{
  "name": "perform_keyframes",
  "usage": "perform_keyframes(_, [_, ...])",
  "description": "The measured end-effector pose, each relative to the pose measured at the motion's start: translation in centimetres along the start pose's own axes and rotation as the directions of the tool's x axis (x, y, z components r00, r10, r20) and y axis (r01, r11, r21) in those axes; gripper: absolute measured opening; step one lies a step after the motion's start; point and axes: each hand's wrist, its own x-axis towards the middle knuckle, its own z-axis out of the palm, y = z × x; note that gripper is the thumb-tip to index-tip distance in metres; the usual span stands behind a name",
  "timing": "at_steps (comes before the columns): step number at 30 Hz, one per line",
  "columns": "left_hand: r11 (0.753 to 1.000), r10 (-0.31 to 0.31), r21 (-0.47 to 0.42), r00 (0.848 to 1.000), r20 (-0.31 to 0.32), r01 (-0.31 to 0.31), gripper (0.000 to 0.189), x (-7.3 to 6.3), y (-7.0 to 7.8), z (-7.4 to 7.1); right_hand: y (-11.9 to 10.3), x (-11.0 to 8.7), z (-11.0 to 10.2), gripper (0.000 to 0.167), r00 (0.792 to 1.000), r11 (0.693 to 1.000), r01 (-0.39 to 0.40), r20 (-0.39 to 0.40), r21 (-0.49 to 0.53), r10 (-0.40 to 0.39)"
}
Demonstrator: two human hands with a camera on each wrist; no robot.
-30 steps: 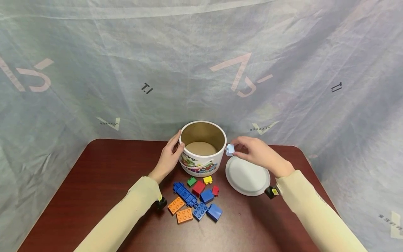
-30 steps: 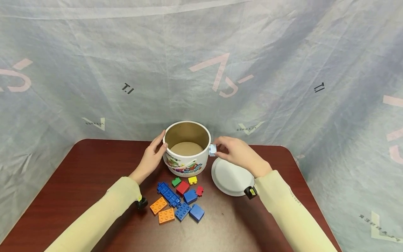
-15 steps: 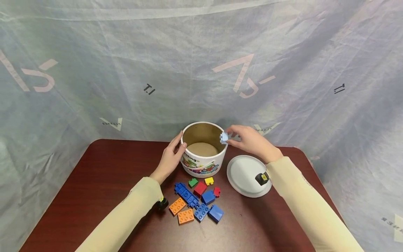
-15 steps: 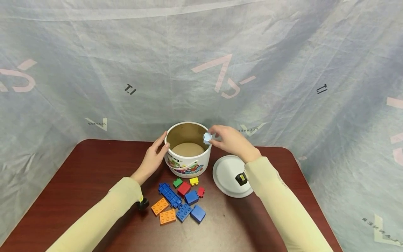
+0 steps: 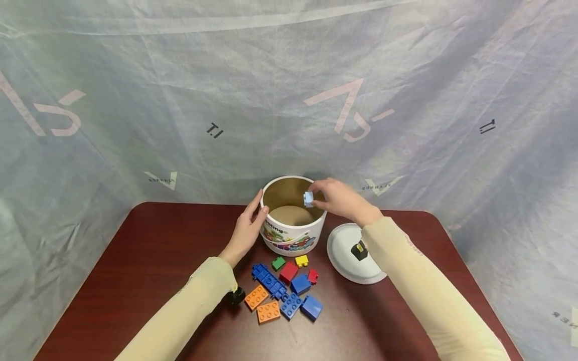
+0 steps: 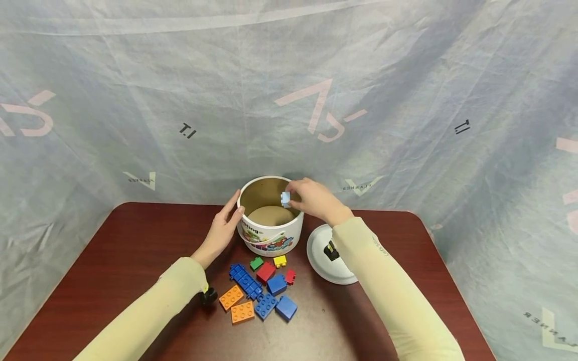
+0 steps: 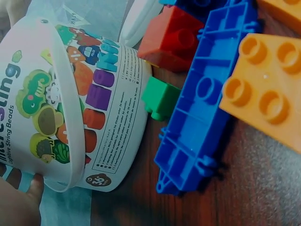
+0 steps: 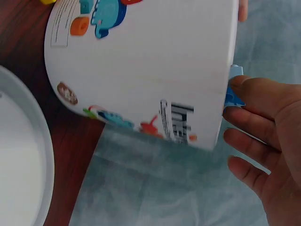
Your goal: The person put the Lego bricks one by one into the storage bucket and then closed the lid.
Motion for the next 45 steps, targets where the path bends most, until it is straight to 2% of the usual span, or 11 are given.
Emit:
perform_keyframes(2, [1.000, 0.000, -0.004, 1.000, 0.005, 0.000, 0.061, 0.1, 0.1, 0.0, -0.4, 0.5, 0.3, 0.029, 1.000, 1.000, 0.004, 0.011, -0.009, -0.004])
perform_keyframes(3, [1.000, 0.006, -0.001, 1.000, 0.002, -0.006, 0.061, 0.2, -0.4, 0.1, -0.5, 0.7, 0.5, 0.028, 1.000, 1.000, 0.010, 0.017, -0.013, -0.009])
perform_keyframes(11, [1.000, 0.004, -0.006, 1.000, 0.001, -0.004, 0.062, 0.1, -0.3, 0.0, -1.7, 2.6, 1.5, 0.019, 0.994, 0.995, 0.075, 0.088, -0.065, -0.070])
perform_keyframes(18, [0.999, 0.030, -0.023, 1.000, -0.006, -0.030, 0.061, 0.7, -0.1, 0.0, -1.9, 3.7, 1.7, 0.016, 0.990, 0.999, 0.042, 0.139, -0.024, -0.038])
perform_keyframes(23, [1.000, 0.027, -0.014, 1.000, -0.008, -0.027, 0.061, 0.8, 0.3, 0.0, -1.9, 3.8, 2.1, 0.016, 0.983, 1.000, 0.004, 0.184, -0.013, -0.002])
perform_keyframes(32, [1.000, 0.019, -0.009, 1.000, 0.005, -0.019, 0.061, 0.7, -0.1, 0.4, -2.2, 3.7, 2.4, 0.017, 0.970, 0.999, -0.016, 0.241, -0.033, 0.023])
perform_keyframes(37, [1.000, 0.002, -0.028, 1.000, -0.006, -0.002, 0.061, 0.6, 0.0, 0.6, -2.1, 3.9, 2.7, 0.018, 0.968, 0.999, -0.011, 0.250, -0.050, 0.023])
perform_keyframes(45, [0.999, -0.027, -0.022, 1.000, 0.011, 0.027, 0.062, 0.5, 0.2, 0.4, -2.1, 3.8, 2.5, 0.026, 0.968, 0.999, 0.015, 0.250, -0.031, -0.007])
